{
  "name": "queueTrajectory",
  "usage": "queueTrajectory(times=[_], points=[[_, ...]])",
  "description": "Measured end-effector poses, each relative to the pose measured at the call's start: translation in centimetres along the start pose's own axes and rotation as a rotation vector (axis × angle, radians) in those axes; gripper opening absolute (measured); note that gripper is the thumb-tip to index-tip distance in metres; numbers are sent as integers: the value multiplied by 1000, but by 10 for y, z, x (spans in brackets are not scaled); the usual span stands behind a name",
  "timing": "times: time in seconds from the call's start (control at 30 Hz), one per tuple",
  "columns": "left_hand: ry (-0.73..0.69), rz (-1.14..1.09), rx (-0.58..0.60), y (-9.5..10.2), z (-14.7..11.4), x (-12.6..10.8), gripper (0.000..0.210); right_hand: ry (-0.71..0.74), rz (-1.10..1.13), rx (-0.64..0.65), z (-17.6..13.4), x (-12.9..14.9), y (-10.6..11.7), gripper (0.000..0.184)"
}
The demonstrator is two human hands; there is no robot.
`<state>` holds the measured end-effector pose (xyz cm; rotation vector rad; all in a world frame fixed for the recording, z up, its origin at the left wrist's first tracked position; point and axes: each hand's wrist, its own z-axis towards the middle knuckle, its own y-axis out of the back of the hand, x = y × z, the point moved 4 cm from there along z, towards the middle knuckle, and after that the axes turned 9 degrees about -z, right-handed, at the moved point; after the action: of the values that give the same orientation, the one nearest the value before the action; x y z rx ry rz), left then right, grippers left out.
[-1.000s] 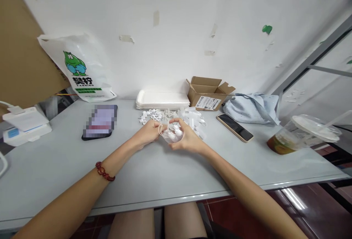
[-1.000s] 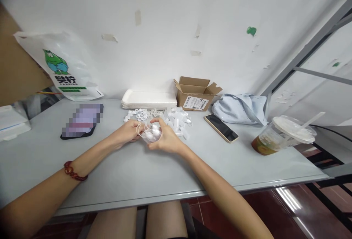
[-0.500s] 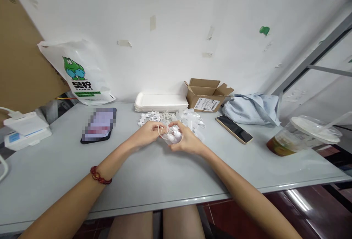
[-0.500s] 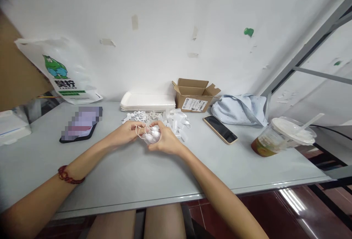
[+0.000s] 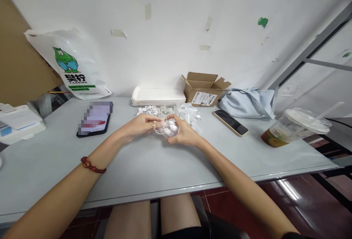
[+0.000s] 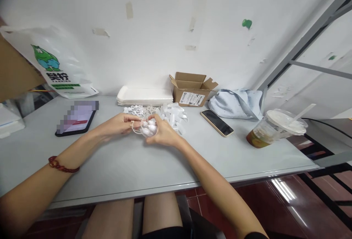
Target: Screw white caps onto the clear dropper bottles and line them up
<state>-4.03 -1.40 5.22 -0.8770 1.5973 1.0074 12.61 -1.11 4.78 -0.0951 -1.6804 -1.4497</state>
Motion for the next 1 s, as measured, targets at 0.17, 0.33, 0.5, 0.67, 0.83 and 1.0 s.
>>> queueTrajectory(times=[0.17, 0.33, 0.5, 0.67, 0.83, 1.0], points=[[-19, -71, 29, -3, 2, 2, 22, 24, 6, 25, -2, 4, -1, 66], [-77, -4, -119, -8, 7, 7, 28, 28, -21, 39, -2, 6, -3, 68], [52, -140, -175, -12, 6, 9, 33, 82, -52, 10, -2, 10, -5, 67], [145, -206, -201, -11, 6, 15, 30, 94, -82, 17, -2, 10, -9, 66], [45, -22, -152, -6, 5, 12, 37, 68, -138, 2, -1, 4, -6, 67], [49, -16, -22, -4, 0, 3, 29, 51, -114, -17, 0, 2, -1, 68]])
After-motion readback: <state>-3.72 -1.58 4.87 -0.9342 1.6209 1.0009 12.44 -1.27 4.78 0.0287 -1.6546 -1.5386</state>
